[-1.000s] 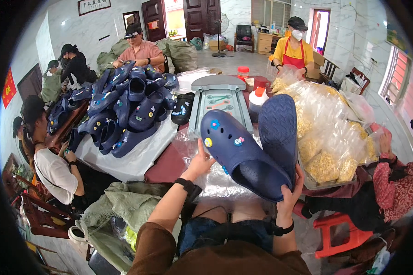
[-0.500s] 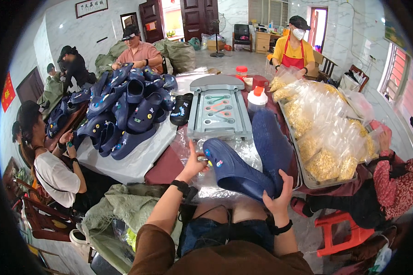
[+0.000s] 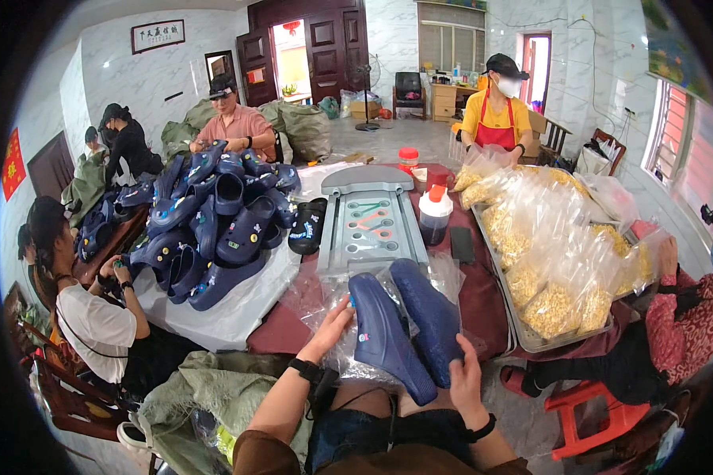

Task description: Inspecting clogs and packing them into individual plastic bags, then placing the bags into a large sack.

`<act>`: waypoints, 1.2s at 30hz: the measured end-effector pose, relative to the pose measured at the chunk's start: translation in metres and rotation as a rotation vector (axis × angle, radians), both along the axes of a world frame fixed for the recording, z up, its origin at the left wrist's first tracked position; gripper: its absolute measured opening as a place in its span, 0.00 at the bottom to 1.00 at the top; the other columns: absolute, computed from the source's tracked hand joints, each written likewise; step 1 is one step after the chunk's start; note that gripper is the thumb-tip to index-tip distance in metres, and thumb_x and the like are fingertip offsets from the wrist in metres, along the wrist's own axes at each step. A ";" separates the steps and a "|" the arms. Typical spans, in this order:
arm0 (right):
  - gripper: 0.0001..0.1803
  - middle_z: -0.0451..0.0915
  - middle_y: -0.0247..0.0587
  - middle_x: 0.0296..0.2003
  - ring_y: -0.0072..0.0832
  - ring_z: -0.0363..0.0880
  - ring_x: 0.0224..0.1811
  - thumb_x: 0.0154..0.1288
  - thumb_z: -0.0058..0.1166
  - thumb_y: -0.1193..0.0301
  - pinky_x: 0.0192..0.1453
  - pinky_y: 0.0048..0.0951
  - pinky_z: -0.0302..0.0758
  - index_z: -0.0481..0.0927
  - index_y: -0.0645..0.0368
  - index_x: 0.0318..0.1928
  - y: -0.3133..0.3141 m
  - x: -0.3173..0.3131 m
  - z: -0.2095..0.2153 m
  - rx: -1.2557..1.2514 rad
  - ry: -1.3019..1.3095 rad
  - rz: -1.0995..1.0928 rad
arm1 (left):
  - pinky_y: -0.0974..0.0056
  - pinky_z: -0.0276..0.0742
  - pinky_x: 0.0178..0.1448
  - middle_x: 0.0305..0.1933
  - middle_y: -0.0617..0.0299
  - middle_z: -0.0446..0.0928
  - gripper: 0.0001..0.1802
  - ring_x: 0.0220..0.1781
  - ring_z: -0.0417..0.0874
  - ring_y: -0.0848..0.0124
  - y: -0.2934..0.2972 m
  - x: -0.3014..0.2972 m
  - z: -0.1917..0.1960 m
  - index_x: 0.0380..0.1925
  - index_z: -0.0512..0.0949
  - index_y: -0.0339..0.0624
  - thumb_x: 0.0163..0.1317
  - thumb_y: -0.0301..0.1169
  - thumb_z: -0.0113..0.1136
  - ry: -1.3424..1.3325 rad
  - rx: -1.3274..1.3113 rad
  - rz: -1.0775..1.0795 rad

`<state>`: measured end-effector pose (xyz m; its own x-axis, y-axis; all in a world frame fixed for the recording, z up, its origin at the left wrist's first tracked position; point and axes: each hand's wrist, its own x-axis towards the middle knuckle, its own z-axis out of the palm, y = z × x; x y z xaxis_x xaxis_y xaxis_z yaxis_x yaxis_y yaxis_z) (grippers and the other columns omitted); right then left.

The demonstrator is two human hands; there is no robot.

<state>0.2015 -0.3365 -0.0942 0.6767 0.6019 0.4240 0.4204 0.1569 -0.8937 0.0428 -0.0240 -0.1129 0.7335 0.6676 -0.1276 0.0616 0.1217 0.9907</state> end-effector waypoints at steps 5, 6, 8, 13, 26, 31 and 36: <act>0.22 0.75 0.51 0.61 0.39 0.72 0.64 0.75 0.50 0.72 0.71 0.36 0.64 0.71 0.68 0.65 -0.004 0.002 0.034 0.038 0.078 -0.178 | 0.57 0.74 0.61 0.54 0.40 0.79 0.45 0.54 0.79 0.53 -0.024 0.006 0.013 0.72 0.69 0.53 0.58 0.61 0.68 0.233 0.664 -0.066; 0.21 0.75 0.51 0.60 0.39 0.72 0.64 0.75 0.51 0.72 0.71 0.36 0.64 0.71 0.67 0.64 -0.006 0.003 0.037 0.034 -0.035 -0.231 | 0.51 0.73 0.63 0.58 0.38 0.77 0.47 0.58 0.77 0.46 -0.032 0.008 0.011 0.71 0.70 0.56 0.54 0.64 0.68 0.320 0.829 -0.001; 0.18 0.77 0.49 0.58 0.40 0.74 0.61 0.74 0.52 0.72 0.69 0.37 0.66 0.73 0.67 0.60 -0.011 0.001 0.050 0.025 -0.236 -0.349 | 0.41 0.73 0.63 0.61 0.35 0.73 0.51 0.63 0.73 0.36 -0.043 0.013 0.011 0.69 0.73 0.63 0.46 0.72 0.68 0.415 1.114 0.094; 0.14 0.78 0.52 0.51 0.45 0.77 0.55 0.72 0.53 0.74 0.63 0.39 0.70 0.75 0.67 0.55 -0.009 -0.006 0.054 0.004 -0.329 -0.359 | 0.43 0.69 0.69 0.65 0.35 0.69 0.48 0.66 0.71 0.38 -0.058 0.017 0.024 0.68 0.73 0.59 0.49 0.66 0.72 0.546 1.071 0.007; 0.26 0.74 0.48 0.41 0.48 0.77 0.43 0.60 0.67 0.65 0.45 0.42 0.75 0.74 0.60 0.56 0.014 -0.010 0.025 -0.119 -0.496 -0.382 | 0.46 0.67 0.68 0.59 0.49 0.71 0.45 0.64 0.68 0.44 -0.075 0.009 0.042 0.64 0.67 0.43 0.47 0.43 0.80 0.090 1.227 -0.071; 0.25 0.75 0.49 0.42 0.47 0.78 0.44 0.60 0.66 0.65 0.44 0.42 0.76 0.74 0.59 0.56 0.018 -0.013 0.028 -0.147 -0.493 -0.417 | 0.42 0.60 0.75 0.67 0.37 0.65 0.68 0.71 0.62 0.34 -0.094 0.008 0.041 0.71 0.56 0.38 0.35 0.62 0.81 -0.006 1.059 -0.288; 0.23 0.74 0.48 0.41 0.48 0.78 0.44 0.63 0.64 0.65 0.44 0.43 0.77 0.74 0.58 0.56 0.021 -0.017 0.032 -0.239 -0.492 -0.447 | 0.29 0.54 0.73 0.73 0.22 0.53 0.86 0.76 0.53 0.24 -0.118 0.012 0.032 0.78 0.38 0.38 0.27 0.69 0.79 0.285 1.085 -0.302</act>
